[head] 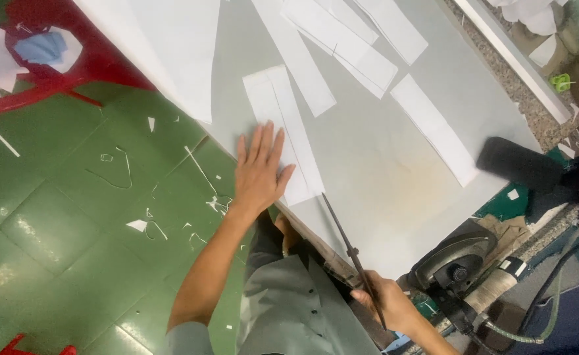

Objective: The person uses large shears to cut a large sheet of white paper marked with pencil lines into long strips. The person repeatedly repositions the paper and cuts along the marked lines, separating the sheet into multiple pieces on the work table.

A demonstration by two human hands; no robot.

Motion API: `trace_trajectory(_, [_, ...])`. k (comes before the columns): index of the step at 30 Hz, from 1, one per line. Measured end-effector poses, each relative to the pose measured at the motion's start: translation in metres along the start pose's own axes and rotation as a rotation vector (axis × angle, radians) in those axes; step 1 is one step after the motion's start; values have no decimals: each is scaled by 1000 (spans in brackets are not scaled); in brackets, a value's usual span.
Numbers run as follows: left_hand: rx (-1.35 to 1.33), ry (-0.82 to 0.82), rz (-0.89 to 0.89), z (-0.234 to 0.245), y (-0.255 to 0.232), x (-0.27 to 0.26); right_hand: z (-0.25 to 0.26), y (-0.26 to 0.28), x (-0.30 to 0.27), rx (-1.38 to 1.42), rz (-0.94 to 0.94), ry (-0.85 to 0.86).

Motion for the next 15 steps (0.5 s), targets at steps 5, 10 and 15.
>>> trace_trajectory(5, [126, 145, -2, -11, 0, -13, -1, 17, -16, 216, -114, 141])
trace_trajectory(10, [144, 54, 96, -15, -3, -29, -5, 29, 14, 343, -119, 347])
trace_trajectory(15, [147, 131, 132, -16, -2, -26, -19, 40, 51, 163, 18, 254])
Point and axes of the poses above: each hand's wrist, its own x-axis towards the middle knuckle, its own z-axis out of the back of the hand, y = z × x, the point moved 3 cm from there along x, towards the middle knuckle, and after that the axes turned 7 degrees about z, right-handed, at the moved point
